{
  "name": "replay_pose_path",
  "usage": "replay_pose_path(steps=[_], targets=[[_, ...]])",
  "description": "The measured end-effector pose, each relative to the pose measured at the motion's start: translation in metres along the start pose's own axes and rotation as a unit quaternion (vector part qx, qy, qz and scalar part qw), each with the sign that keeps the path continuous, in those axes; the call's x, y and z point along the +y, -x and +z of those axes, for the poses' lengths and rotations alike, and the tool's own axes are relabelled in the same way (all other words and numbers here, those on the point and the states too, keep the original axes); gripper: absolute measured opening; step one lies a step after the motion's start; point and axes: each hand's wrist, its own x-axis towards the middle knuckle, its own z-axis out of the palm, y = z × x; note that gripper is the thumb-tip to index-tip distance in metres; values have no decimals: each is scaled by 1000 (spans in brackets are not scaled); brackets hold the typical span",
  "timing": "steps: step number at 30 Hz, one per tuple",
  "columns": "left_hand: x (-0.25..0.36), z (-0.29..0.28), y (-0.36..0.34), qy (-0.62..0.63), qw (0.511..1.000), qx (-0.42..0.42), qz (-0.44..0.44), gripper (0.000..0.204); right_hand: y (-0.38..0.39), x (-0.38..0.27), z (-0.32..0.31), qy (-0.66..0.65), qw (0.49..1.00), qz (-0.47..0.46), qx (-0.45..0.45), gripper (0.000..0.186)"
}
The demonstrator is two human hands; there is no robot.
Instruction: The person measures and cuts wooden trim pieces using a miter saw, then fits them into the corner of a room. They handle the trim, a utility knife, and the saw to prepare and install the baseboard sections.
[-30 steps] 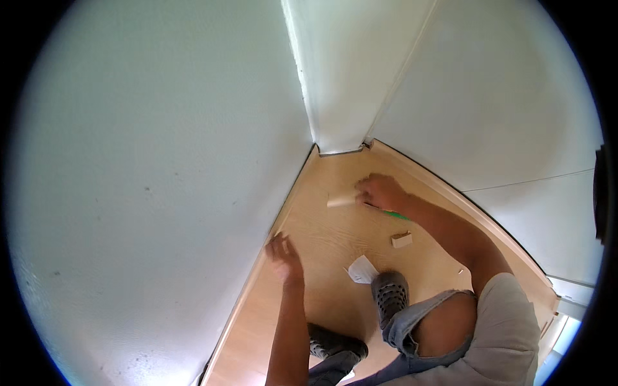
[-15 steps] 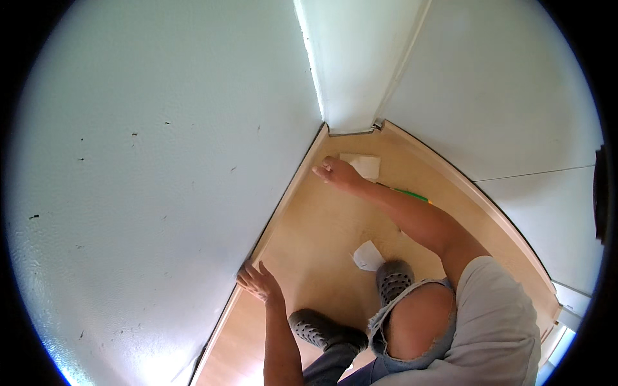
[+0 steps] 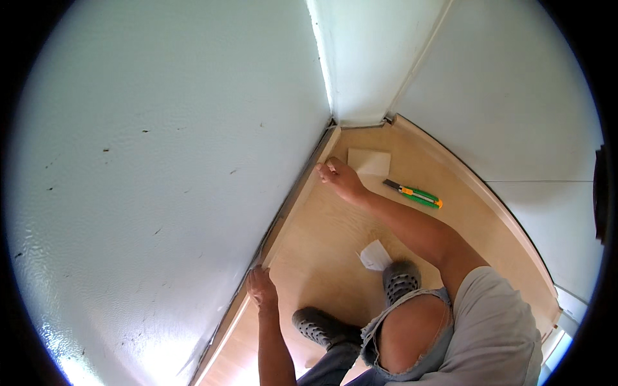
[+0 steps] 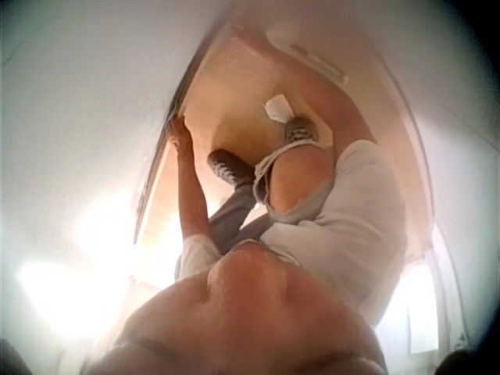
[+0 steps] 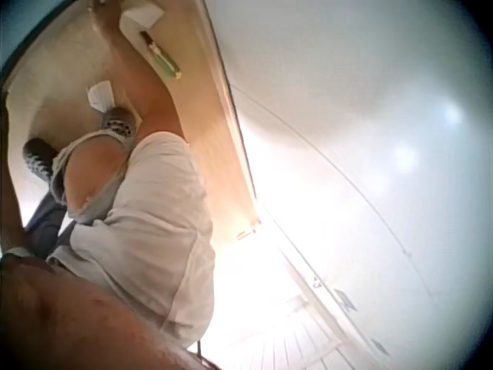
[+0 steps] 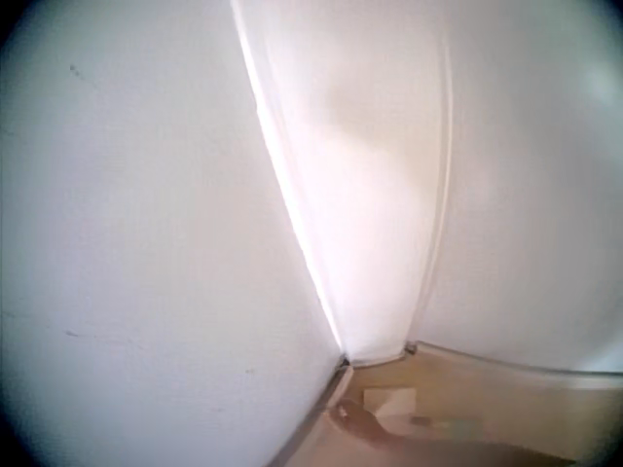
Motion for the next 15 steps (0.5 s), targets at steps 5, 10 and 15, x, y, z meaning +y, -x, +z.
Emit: replay_pose_path(steps=[5,10,15], targets=[[-24,-25,6,-55,991,-104,-65,27,8,-29,15,95,995,3,19,55],[-89,-49,40,-126,972,-143,-134,34,6,-47,13,90,996,2,23,54],[-53,-25,24,-139,990,-27,-17,25,-32,-33,-1,49,999,9,-2,53]])
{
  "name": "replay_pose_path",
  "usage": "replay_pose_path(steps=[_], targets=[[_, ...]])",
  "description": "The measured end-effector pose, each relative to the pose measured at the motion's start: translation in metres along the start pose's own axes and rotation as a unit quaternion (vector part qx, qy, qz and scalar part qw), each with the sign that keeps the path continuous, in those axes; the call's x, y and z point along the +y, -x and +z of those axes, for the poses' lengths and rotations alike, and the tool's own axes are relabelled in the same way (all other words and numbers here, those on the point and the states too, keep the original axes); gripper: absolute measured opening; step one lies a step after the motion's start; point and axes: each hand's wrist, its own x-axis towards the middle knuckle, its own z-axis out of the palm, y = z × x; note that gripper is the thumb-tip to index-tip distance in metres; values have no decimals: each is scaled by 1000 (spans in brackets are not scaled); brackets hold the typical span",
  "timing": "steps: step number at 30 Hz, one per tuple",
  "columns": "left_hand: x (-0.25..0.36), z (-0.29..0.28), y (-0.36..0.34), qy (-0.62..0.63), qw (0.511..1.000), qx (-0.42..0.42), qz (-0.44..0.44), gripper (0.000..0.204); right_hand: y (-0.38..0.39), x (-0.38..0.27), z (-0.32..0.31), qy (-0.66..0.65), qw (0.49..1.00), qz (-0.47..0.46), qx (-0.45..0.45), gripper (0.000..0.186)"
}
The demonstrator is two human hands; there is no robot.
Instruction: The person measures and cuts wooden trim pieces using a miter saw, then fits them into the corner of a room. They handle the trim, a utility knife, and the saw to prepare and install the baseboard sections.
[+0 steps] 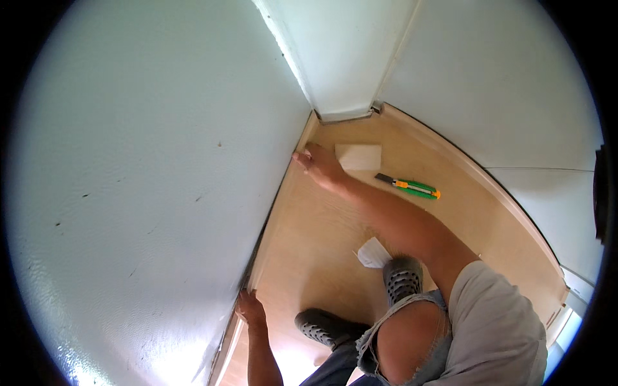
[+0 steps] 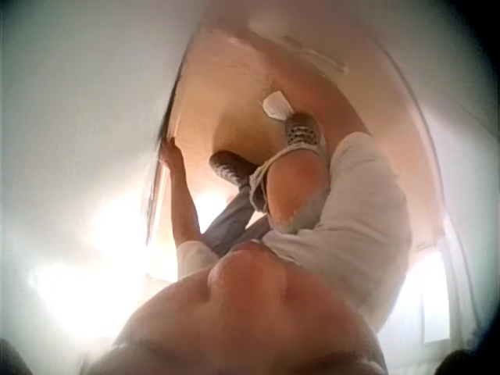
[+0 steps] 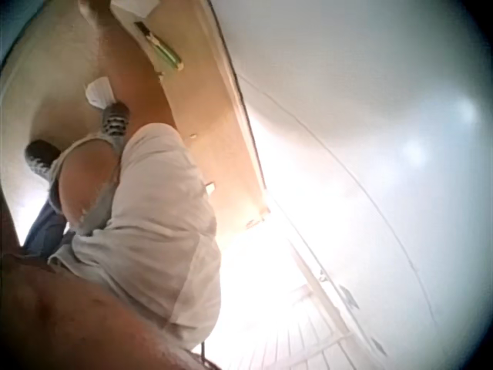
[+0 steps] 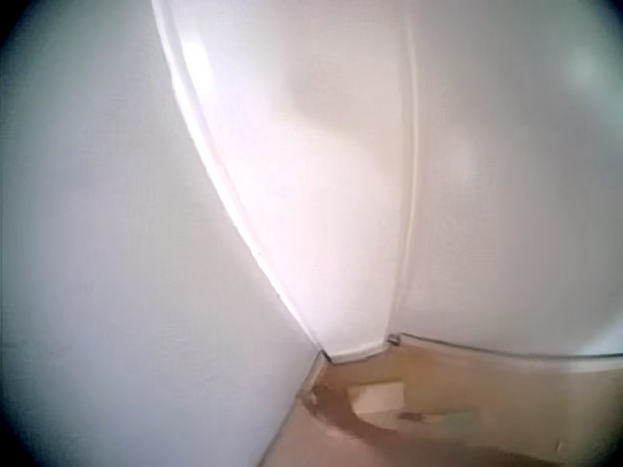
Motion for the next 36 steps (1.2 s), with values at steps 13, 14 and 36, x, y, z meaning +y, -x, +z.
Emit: replay_pose_path(steps=[13,14,36], targets=[[-45,17,26,8,992,-85,-88,27,19,4,28,-14,998,41,-54,52],[-62,18,36,19,997,-47,-52,27,31,-1,37,-10,999,23,-48,52],[-46,2,42,24,992,-116,-34,15,26,-11,16,-16,999,25,25,57]])
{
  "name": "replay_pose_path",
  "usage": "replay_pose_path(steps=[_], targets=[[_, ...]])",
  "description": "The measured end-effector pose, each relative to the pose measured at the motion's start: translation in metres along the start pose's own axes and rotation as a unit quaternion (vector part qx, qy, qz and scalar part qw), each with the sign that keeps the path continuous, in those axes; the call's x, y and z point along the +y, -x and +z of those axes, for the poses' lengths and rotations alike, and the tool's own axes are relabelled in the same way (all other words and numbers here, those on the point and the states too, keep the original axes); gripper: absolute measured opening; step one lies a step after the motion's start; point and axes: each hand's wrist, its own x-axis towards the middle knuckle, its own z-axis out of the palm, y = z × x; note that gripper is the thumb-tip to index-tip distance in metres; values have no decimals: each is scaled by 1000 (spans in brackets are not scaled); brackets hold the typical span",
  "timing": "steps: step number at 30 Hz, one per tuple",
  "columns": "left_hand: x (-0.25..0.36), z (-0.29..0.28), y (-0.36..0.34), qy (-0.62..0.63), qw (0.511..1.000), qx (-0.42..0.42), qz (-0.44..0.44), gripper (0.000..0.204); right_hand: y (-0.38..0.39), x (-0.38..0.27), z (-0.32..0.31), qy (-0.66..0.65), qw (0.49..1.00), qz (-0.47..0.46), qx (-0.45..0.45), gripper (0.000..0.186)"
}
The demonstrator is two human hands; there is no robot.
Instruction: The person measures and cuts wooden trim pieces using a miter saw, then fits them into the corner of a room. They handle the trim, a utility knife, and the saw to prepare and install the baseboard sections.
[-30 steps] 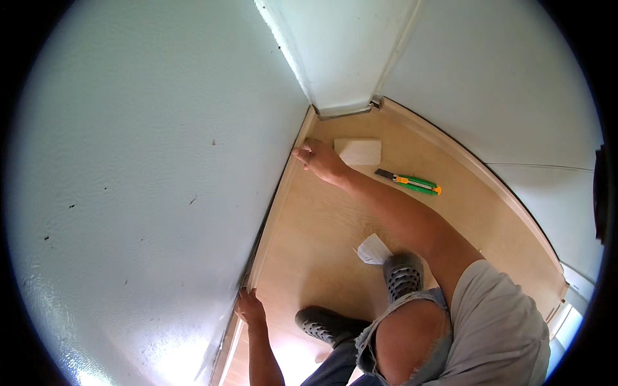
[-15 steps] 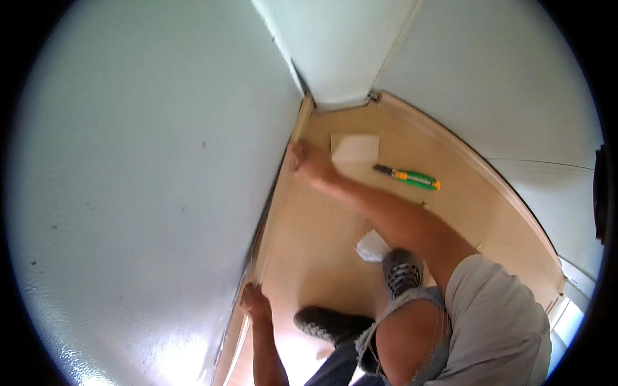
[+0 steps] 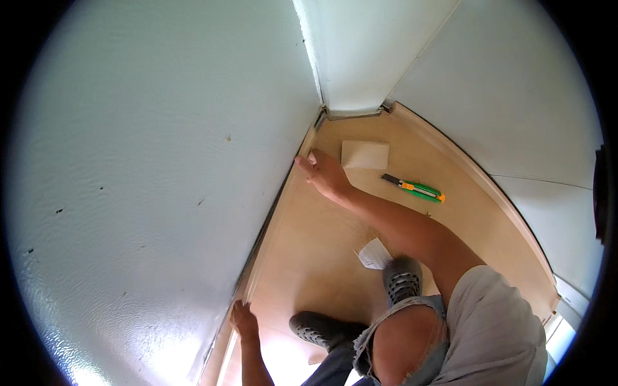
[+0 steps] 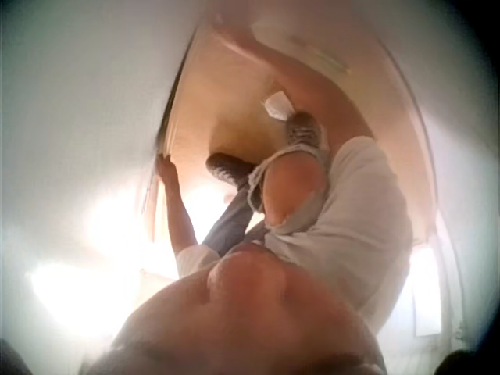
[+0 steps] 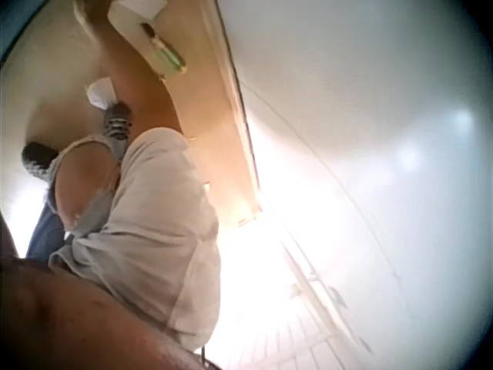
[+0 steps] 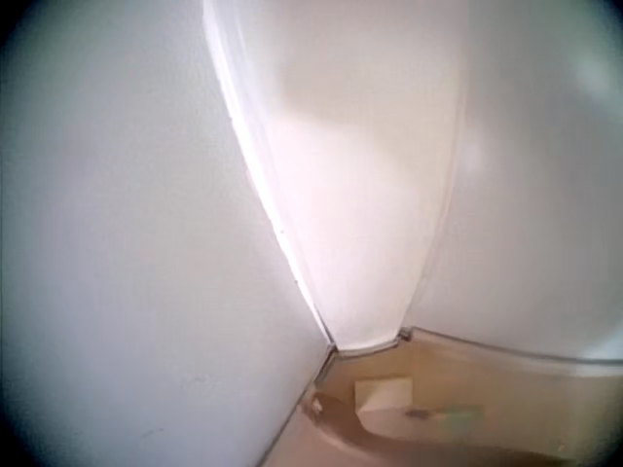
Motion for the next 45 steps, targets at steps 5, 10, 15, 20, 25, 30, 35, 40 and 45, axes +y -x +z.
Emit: replay_pose_path(steps=[5,10,15,20,25,30,35,40,45], targets=[[-44,5,34,6,996,-58,-68,16,4,11,21,80,995,-61,27,54],[-7,0,18,58,998,0,-24,19,-5,5,13,-96,993,46,57,54],[53,-16,-22,69,997,23,15,21,-30,8,-12,-59,991,57,107,56],[66,-18,-35,42,997,58,33,22,-31,-1,-15,-59,991,53,108,55],[65,-18,-42,16,999,36,-3,22,-39,-2,-15,-52,994,48,87,56],[67,-14,-46,59,997,49,-26,21,-42,-1,-12,-32,994,38,100,54],[58,0,-46,40,996,78,-15,28,-40,-5,-5,23,991,52,124,54],[65,-4,-41,89,984,144,-51,29,-50,12,3,22,984,39,174,57],[77,6,-37,98,960,256,-63,23,-45,9,6,25,983,60,172,54]])
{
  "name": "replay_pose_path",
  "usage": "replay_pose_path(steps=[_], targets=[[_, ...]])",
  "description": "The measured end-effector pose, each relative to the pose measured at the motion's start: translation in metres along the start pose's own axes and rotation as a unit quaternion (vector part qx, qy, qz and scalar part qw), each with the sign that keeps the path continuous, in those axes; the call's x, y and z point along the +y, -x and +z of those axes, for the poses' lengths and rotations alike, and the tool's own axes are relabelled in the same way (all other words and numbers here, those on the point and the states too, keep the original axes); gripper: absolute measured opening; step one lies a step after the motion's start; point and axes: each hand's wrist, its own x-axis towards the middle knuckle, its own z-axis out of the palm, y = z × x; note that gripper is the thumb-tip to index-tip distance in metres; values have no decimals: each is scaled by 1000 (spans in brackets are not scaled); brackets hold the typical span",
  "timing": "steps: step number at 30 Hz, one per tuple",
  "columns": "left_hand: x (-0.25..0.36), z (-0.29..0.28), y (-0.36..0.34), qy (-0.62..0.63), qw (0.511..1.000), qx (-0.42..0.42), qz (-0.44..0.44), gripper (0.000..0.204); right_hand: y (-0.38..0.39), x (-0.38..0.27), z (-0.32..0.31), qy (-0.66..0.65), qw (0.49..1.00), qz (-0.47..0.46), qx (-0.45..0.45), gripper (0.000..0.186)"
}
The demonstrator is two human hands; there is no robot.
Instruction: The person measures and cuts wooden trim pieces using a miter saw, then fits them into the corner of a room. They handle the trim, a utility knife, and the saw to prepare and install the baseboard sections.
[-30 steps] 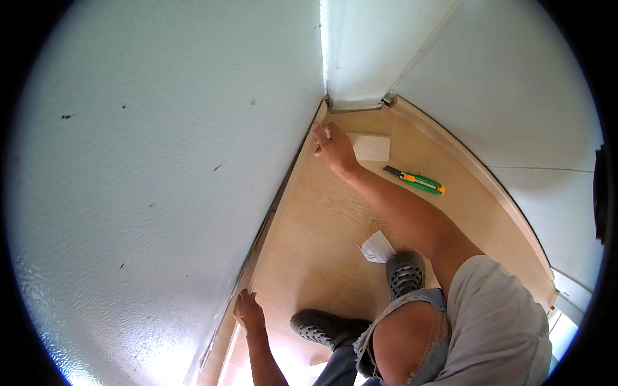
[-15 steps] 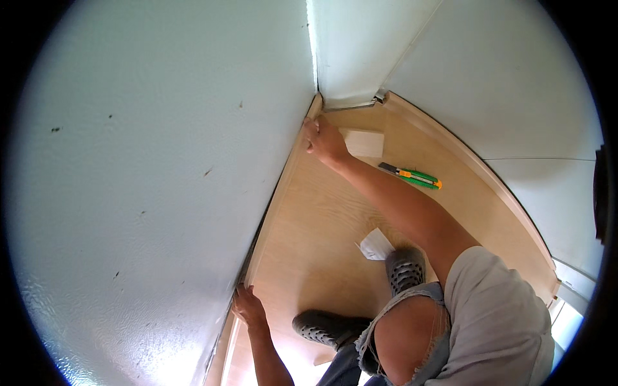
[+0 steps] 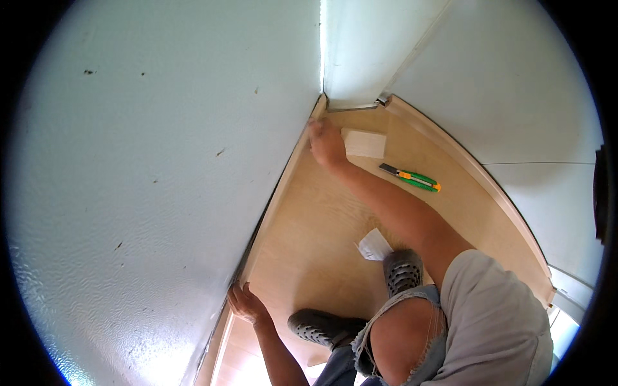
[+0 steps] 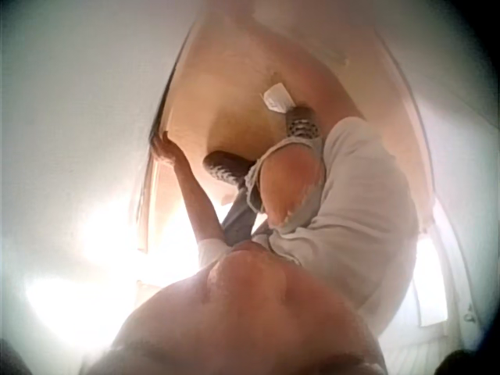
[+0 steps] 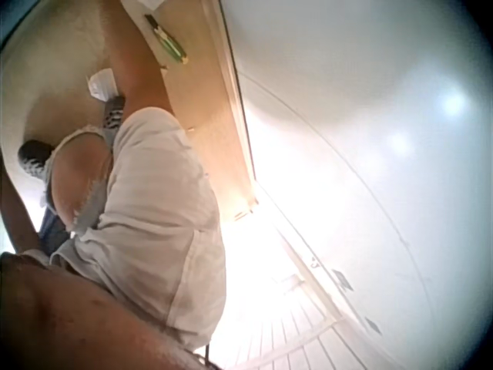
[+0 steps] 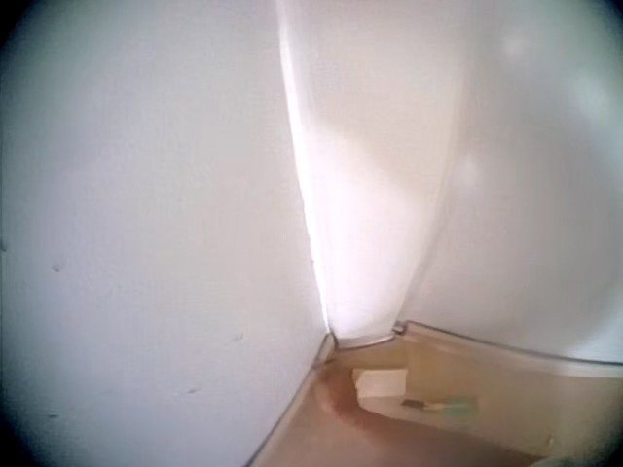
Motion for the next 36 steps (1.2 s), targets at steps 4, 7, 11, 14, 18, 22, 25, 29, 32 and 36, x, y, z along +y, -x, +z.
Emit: replay_pose_path(steps=[4,7,11,14,18,22,25,29,32,36], targets=[[-23,8,3,-22,999,-13,36,25,11,-10,-4,2,1000,-31,3,54],[-27,8,7,-18,999,-31,14,26,14,-5,-7,31,998,-46,22,53],[-14,0,-3,-26,997,-19,68,24,12,2,-1,8,1000,-18,-10,52],[-11,3,-5,-21,999,-23,44,25,-3,8,-5,-3,999,-15,-35,51],[-11,6,-5,-16,999,-9,36,23,-1,-1,-8,-6,998,7,-63,51],[-3,9,-4,-19,999,19,27,21,-3,3,-7,2,998,-28,-52,51],[3,7,-1,-26,997,65,19,24,0,-2,-7,5,998,-6,-56,50],[37,-2,6,7,967,-2,-255,29,-2,1,-4,17,999,-6,-50,49],[31,13,9,243,899,-16,-364,39,-6,8,2,-4,999,-25,-34,49],[12,23,-2,347,864,-31,-364,42,-12,18,8,-10,996,-91,-23,50]])
